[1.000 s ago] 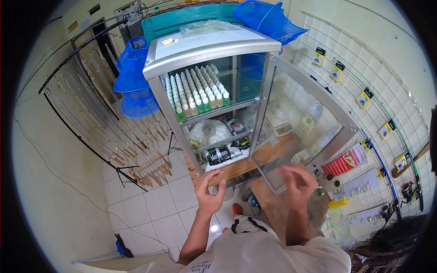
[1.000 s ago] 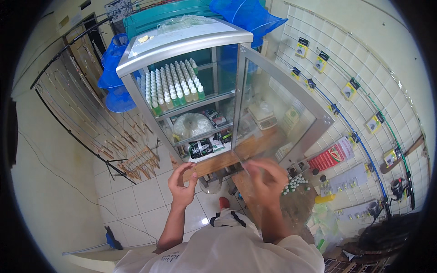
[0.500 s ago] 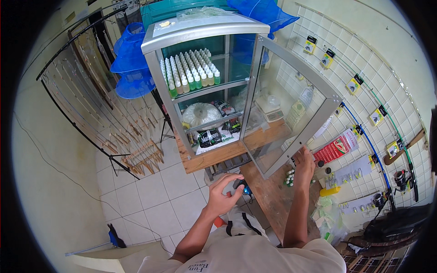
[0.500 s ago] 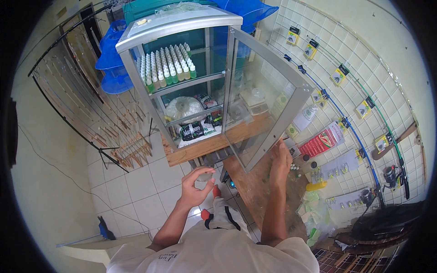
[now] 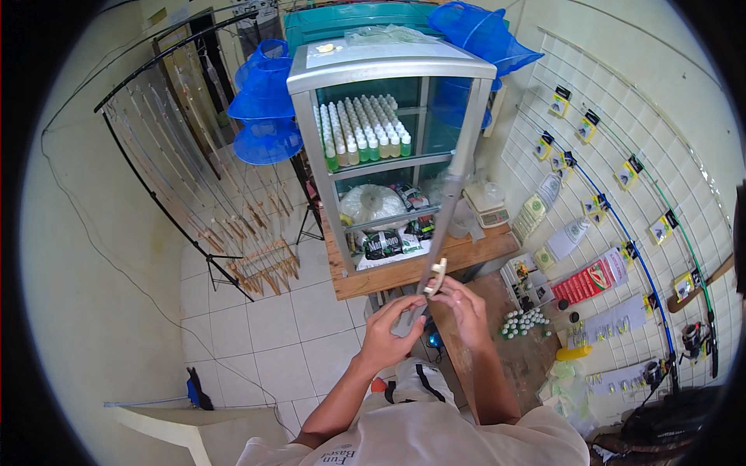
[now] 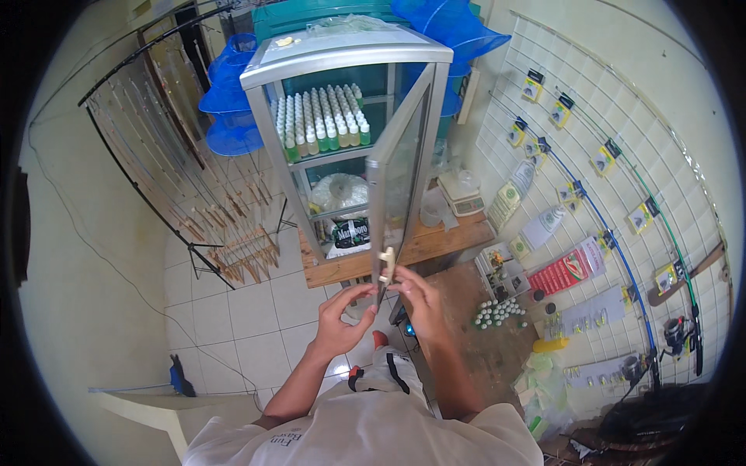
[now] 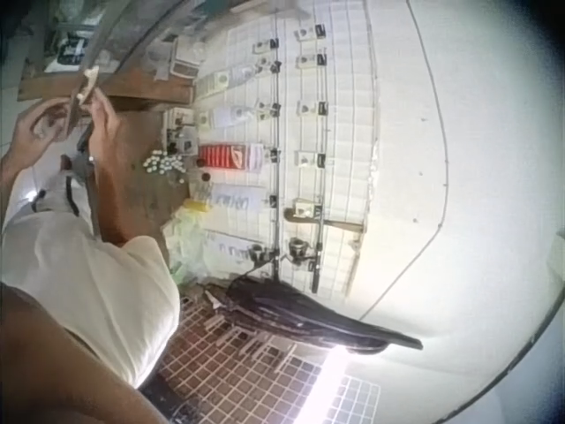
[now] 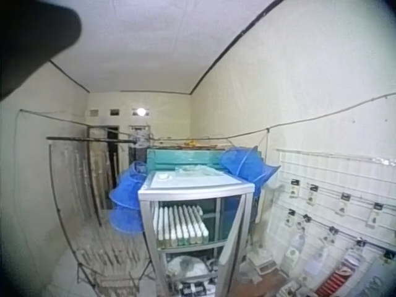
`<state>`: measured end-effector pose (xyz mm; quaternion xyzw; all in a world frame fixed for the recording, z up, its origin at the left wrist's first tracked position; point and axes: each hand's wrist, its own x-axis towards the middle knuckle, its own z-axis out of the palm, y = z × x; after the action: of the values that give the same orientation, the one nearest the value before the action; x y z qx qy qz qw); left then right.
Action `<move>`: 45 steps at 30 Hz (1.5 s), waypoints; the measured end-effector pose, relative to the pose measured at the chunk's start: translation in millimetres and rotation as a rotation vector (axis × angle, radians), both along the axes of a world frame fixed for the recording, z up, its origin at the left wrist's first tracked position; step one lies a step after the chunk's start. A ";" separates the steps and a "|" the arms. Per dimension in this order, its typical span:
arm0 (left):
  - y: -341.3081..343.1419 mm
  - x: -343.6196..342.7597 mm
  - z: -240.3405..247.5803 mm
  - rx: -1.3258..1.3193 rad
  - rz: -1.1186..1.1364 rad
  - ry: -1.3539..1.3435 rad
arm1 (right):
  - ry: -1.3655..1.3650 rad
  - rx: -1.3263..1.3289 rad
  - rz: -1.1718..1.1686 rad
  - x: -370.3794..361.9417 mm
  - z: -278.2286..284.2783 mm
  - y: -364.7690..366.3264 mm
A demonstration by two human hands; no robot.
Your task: Organizing small fishing scent bottles and preparing them for storage in a refrigerated display case.
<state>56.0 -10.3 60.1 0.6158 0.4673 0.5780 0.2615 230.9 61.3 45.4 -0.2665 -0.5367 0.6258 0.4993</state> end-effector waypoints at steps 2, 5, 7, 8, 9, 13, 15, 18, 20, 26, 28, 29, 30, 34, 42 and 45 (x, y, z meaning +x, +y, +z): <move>4.9 -8.6 -0.4 -0.013 0.074 0.003 | -0.040 0.006 0.034 -16.2 -6.0 6.2; 14.5 -23.5 2.0 0.002 0.194 0.053 | -0.047 -0.004 0.107 -43.1 -18.3 19.9; 21.2 -34.2 3.9 0.009 0.264 0.090 | -0.042 0.026 0.156 -62.0 -11.2 27.5; 24.8 -40.2 4.3 0.011 0.278 0.094 | -0.098 0.022 0.194 -67.9 -5.7 32.2; 29.2 -46.5 3.2 0.003 0.299 0.094 | -0.093 0.025 0.207 -74.5 -4.6 37.5; 46.9 -65.7 -0.8 -0.028 0.362 0.073 | -0.160 0.003 0.278 -103.3 -6.6 61.3; 56.1 -75.3 -4.6 -0.045 0.386 0.068 | -0.101 -0.010 0.316 -115.9 -5.8 70.6; 70.0 -86.9 -4.0 -0.068 0.414 0.051 | -0.135 0.017 0.319 -131.3 -2.0 84.2; 78.2 -92.7 -5.4 -0.071 0.419 0.041 | -0.149 0.028 0.317 -139.9 1.6 90.5; 94.2 -100.7 -11.4 -0.098 0.393 -0.007 | -0.243 0.097 0.354 -153.9 12.7 102.1; 96.5 -98.2 -9.8 -0.113 0.364 -0.053 | -0.262 0.127 0.363 -155.0 7.7 105.3; 97.0 -98.0 -10.6 -0.115 0.362 -0.053 | -0.262 0.124 0.361 -155.6 3.7 107.3; 96.8 -97.5 -11.7 -0.114 0.357 -0.062 | -0.267 0.149 0.365 -155.6 0.3 108.5; 86.1 -95.8 -16.7 -0.146 0.372 -0.106 | -0.241 0.081 0.343 -146.5 -5.7 99.9; 45.6 -82.7 -50.7 -0.266 0.254 -0.058 | -0.292 -0.144 0.260 -75.8 -59.5 68.5; 27.6 -72.0 -66.9 -0.315 0.179 -0.040 | -0.353 -0.161 0.225 -41.2 -72.4 40.9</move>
<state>-16.0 17.3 -6.8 0.5115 0.5997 0.5309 0.3113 189.7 102.2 -27.0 -0.3495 -0.5904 0.6620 0.3017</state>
